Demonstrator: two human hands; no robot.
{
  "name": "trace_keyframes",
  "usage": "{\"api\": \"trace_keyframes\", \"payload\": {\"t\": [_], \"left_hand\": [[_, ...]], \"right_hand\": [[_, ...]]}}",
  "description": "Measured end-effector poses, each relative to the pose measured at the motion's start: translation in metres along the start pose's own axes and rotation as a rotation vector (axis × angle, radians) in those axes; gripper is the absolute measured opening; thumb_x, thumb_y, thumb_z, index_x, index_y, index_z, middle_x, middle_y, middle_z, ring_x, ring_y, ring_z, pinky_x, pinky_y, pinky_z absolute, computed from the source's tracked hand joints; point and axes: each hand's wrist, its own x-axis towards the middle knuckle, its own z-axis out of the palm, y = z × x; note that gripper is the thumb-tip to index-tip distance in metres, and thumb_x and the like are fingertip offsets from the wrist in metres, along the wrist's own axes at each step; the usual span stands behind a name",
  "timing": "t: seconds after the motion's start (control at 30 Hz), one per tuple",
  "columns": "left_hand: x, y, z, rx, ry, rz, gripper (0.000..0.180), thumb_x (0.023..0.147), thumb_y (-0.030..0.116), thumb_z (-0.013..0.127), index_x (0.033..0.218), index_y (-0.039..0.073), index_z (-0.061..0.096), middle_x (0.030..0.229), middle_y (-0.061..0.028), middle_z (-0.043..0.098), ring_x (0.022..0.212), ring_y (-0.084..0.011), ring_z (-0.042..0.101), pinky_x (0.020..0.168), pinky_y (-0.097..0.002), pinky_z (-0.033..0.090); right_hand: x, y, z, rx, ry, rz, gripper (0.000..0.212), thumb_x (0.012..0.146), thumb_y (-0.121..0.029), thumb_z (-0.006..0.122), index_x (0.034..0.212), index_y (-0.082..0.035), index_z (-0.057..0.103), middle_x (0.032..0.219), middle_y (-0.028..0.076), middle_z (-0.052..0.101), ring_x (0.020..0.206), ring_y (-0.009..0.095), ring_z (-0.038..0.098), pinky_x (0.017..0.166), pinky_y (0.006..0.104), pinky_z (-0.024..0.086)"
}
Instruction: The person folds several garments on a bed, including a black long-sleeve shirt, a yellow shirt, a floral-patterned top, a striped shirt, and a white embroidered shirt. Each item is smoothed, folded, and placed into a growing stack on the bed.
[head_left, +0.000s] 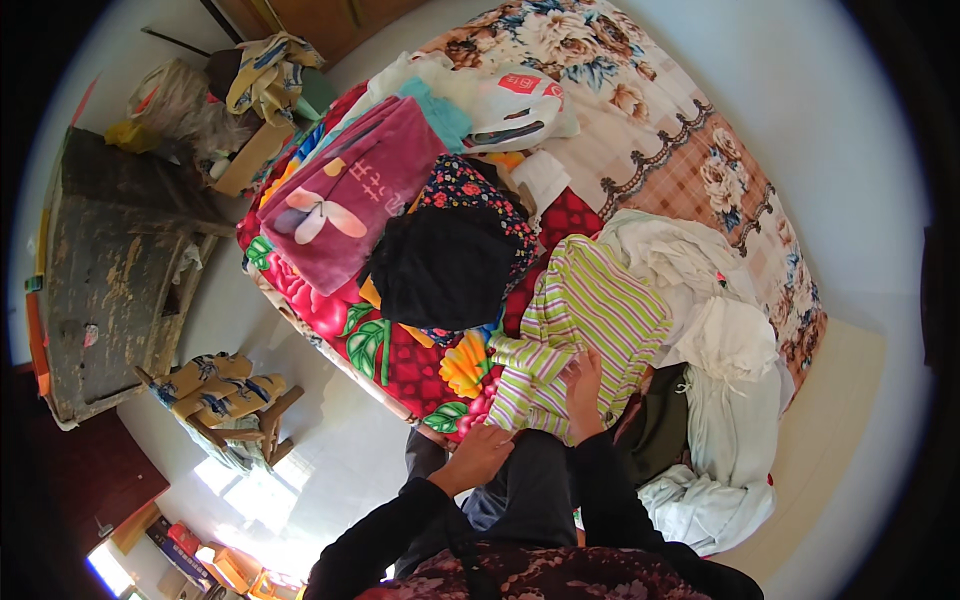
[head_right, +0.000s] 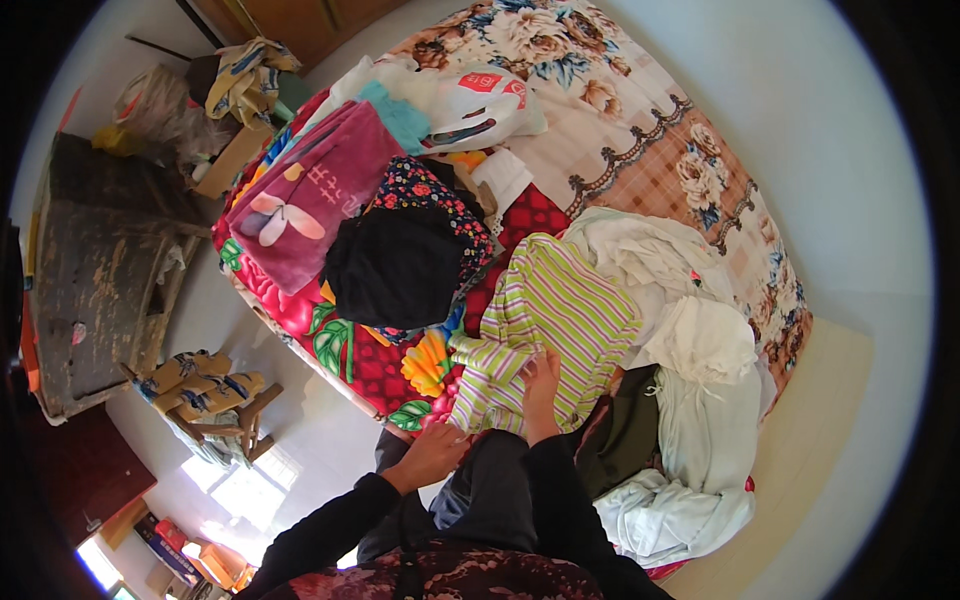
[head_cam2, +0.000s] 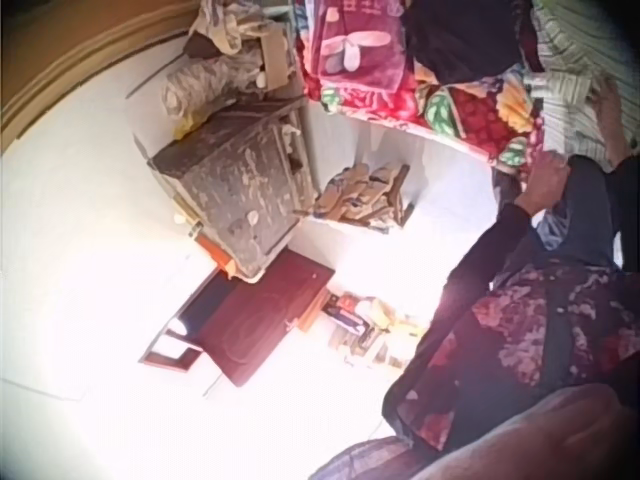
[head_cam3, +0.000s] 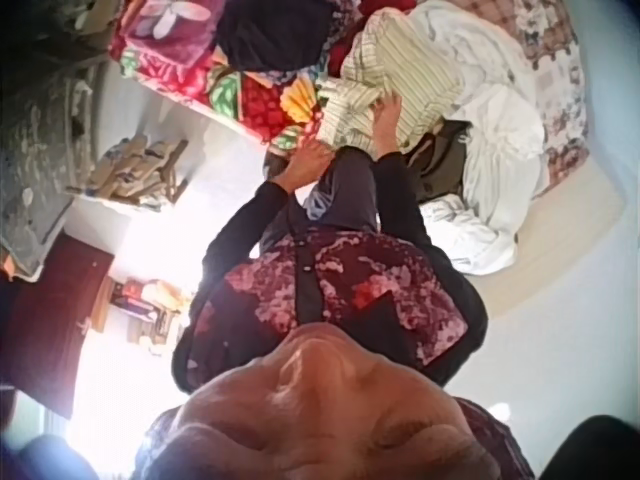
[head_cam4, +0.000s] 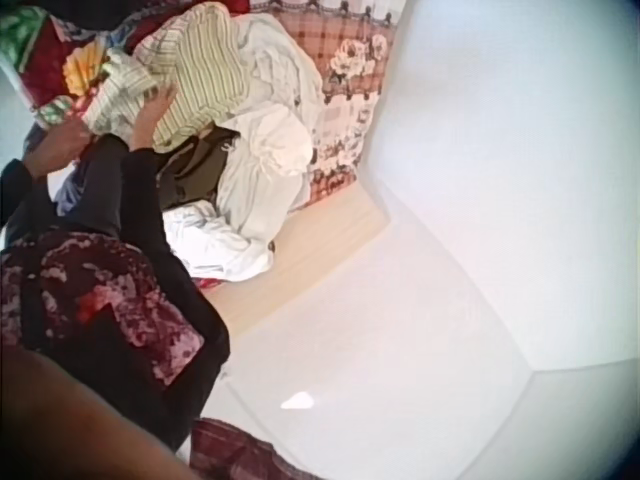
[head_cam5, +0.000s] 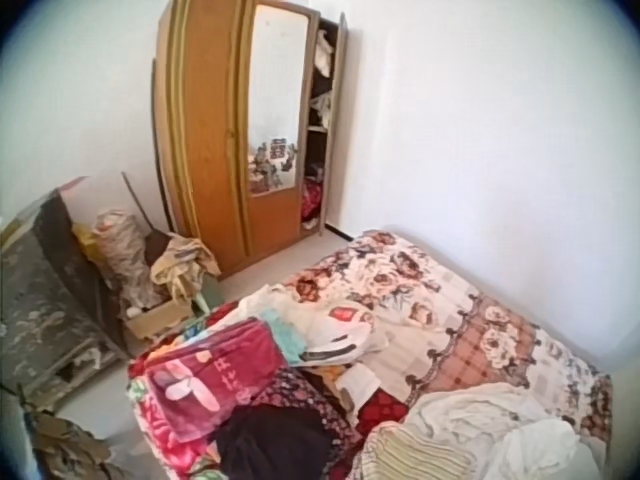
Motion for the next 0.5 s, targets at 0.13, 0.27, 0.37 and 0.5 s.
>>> {"api": "trace_keyframes", "payload": {"t": [0.13, 0.27, 0.37, 0.5], "left_hand": [[-0.001, -0.012, 0.033, -0.039, -0.157, -0.120, 0.016, 0.075, 0.013, 0.057, 0.087, 0.004, 0.060, 0.089, -0.0097, 0.055, 0.086, -0.0274, 0.056, 0.073, -0.0418, 0.043], [-0.013, -0.038, 0.052, 0.101, -0.221, -0.277, 0.015, 0.081, 0.017, 0.057, 0.091, 0.008, 0.064, 0.097, -0.0137, 0.055, 0.084, -0.0303, 0.059, 0.071, -0.0404, 0.047], [-0.015, -0.044, 0.076, 0.086, -0.283, -0.311, 0.032, 0.081, 0.018, 0.058, 0.112, 0.014, 0.059, 0.102, -0.0151, 0.056, 0.090, -0.0335, 0.059, 0.074, -0.0414, 0.049], [0.002, -0.031, 0.103, 0.046, -0.346, -0.267, 0.057, 0.076, 0.014, 0.062, 0.131, 0.015, 0.044, 0.111, -0.0169, 0.051, 0.095, -0.0353, 0.057, 0.074, -0.0446, 0.048]], "right_hand": [[0.012, 0.025, -0.020, 0.401, 0.185, 0.464, 0.048, 0.089, -0.041, 0.055, 0.121, -0.007, 0.043, 0.125, 0.013, 0.048, 0.110, 0.025, 0.052, 0.094, 0.0500, 0.043], [0.024, 0.024, 0.003, -0.541, 0.289, 0.004, 0.041, 0.085, -0.036, 0.061, 0.112, -0.006, 0.053, 0.114, 0.015, 0.055, 0.107, 0.032, 0.053, 0.093, 0.0482, 0.041], [0.034, 0.027, 0.018, -1.295, 0.334, -0.723, 0.033, 0.080, -0.027, 0.065, 0.105, -0.006, 0.058, 0.100, 0.016, 0.060, 0.093, 0.035, 0.058, 0.083, 0.0445, 0.045], [0.043, 0.019, 0.040, -1.619, -0.158, -0.630, 0.025, 0.076, -0.018, 0.064, 0.097, -0.006, 0.059, 0.088, 0.013, 0.061, 0.080, 0.034, 0.060, 0.075, 0.0457, 0.046]]}}
